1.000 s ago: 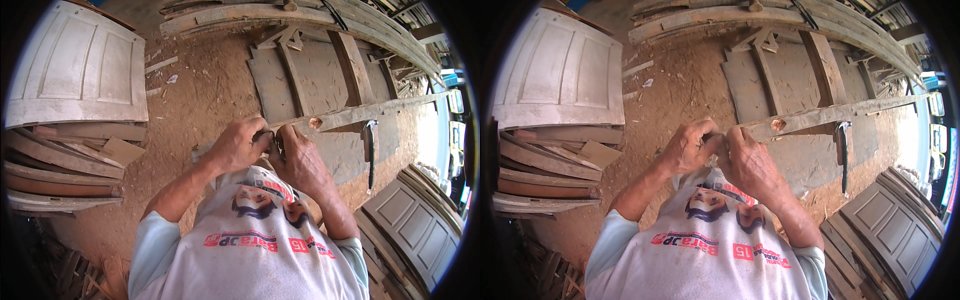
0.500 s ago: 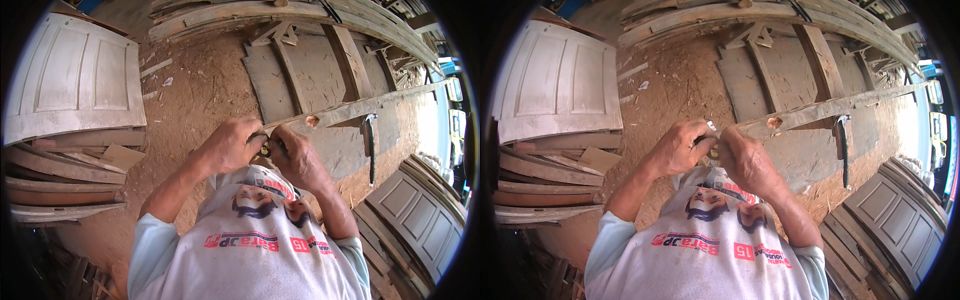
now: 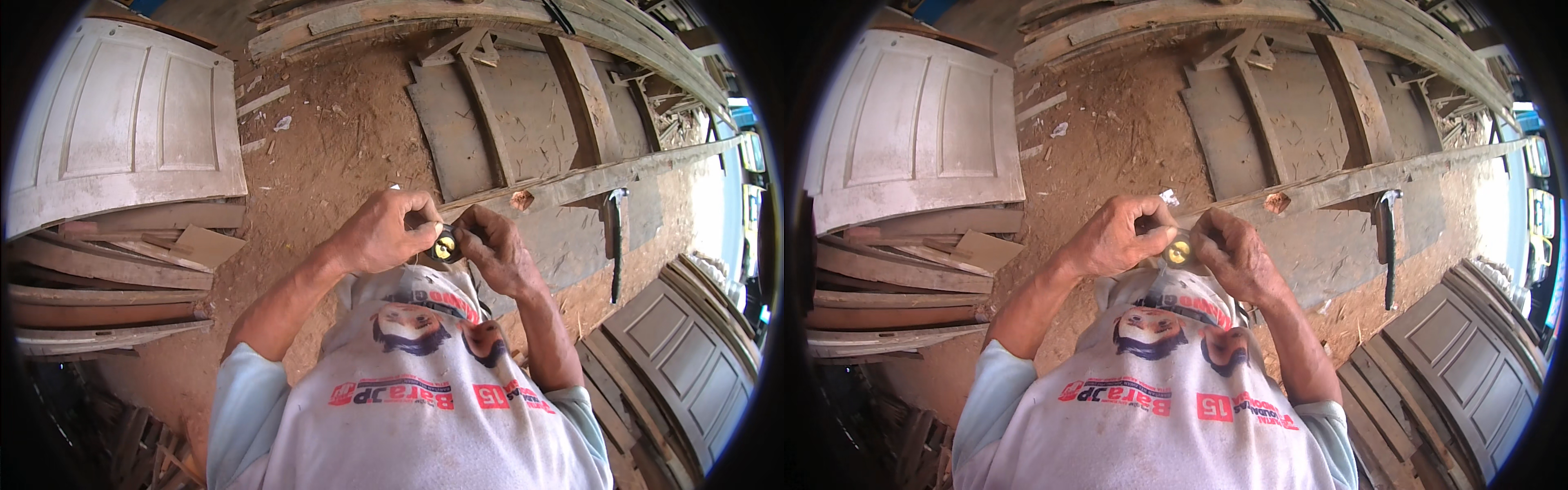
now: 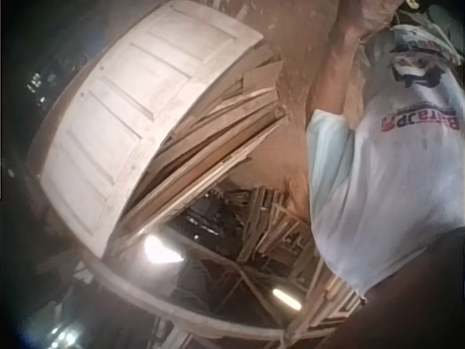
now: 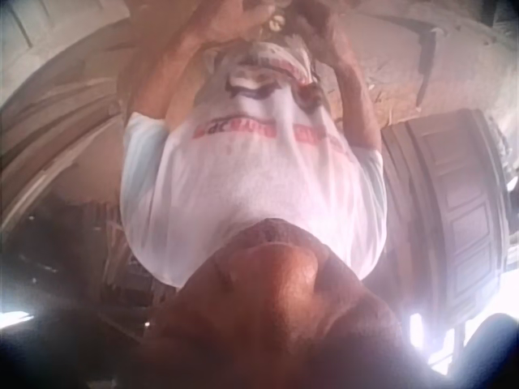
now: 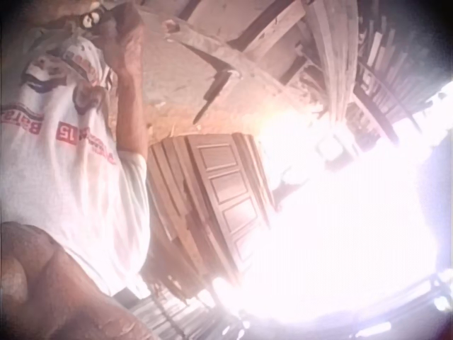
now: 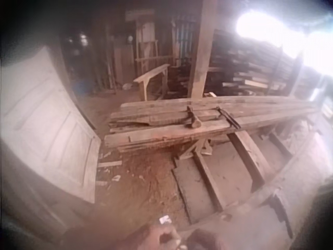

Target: The person repeatedly strikes a small cylindrical wooden object with a hammer while holding it in the other hand. The person also briefly handles a small yellow object and a screwdriver before resuming hammering.

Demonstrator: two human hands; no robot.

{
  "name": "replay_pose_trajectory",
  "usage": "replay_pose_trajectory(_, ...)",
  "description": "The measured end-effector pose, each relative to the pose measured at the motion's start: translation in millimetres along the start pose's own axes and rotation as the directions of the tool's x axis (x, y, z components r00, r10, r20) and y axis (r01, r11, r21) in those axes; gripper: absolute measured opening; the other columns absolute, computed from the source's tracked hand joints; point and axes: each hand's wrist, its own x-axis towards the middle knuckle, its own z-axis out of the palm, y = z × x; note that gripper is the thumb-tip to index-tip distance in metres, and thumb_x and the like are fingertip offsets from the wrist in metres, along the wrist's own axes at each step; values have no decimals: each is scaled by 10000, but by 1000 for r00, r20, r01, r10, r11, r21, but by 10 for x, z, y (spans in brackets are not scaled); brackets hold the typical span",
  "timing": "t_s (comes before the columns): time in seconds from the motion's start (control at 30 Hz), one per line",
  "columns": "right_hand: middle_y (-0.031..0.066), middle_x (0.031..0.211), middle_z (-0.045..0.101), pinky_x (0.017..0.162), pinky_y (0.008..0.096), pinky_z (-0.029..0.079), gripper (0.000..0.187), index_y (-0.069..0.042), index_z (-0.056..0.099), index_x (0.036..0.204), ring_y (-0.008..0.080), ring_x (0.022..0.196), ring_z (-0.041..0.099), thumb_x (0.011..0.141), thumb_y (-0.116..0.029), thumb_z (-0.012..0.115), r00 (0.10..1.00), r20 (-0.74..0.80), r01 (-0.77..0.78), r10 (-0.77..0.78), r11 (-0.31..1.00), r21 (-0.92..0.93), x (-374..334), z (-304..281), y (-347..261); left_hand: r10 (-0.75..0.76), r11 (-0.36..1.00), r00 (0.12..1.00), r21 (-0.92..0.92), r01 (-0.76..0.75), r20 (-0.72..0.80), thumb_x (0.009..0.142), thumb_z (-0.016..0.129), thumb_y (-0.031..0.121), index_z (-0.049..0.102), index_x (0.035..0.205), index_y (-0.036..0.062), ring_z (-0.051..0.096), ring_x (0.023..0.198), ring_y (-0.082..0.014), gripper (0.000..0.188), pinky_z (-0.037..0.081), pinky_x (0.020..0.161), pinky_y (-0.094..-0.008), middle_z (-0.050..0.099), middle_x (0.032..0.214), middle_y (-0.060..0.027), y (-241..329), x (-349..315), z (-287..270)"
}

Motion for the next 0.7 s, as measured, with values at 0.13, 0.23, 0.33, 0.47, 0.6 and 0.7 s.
replay_pose_trajectory(0.13,73,878,655,780,325,496,246,18,633,991,130,854,580,919,-218,633,1000,12,-14,13,999,33,41,12,89,-84,992,996,-97,86,26,939,662,140,688,975,-30,649,746,-111,175,536,678,-304,713,829,-76,-49,-3,4)
replay_pose_trajectory(0.23,51,916,653,817,332,497,227,14,639,991,132,908,598,951,-210,632,998,64,5,-17,984,177,113,-11,205,-162,943,984,-283,178,79,952,662,129,678,1008,-20,638,785,-93,160,528,675,-275,699,895,-47,-92,-11,-2)
replay_pose_trajectory(0.33,85,989,660,870,364,499,238,19,647,1044,190,979,628,954,-201,637,994,-38,104,-106,993,-58,194,186,489,-135,895,986,-416,162,94,962,659,111,669,1042,-4,627,827,-81,141,525,687,-258,678,958,-25,-156,-3,28)
replay_pose_trajectory(0.47,173,1001,670,893,400,524,301,28,611,1176,272,1011,661,948,-169,617,997,-56,49,-56,991,-121,-21,312,366,-16,904,999,-427,34,45,995,682,172,663,1062,28,609,849,-52,160,527,709,-216,655,940,12,-275,-102,117)
replay_pose_trajectory(0.6,106,907,650,786,328,532,252,32,598,1116,173,871,643,985,-180,633,919,-391,69,-40,996,61,-102,232,316,64,939,997,-336,-75,-43,1019,633,160,665,1067,30,558,794,-17,142,470,654,-193,632,904,35,-269,-105,195)
replay_pose_trajectory(0.7,73,830,622,698,294,512,211,20,588,1054,129,774,603,991,-168,660,924,-368,154,-105,982,107,-302,259,31,-32,961,999,-275,26,-17,1025,611,150,666,1068,31,520,733,3,138,413,595,-181,621,898,46,-156,-134,168)
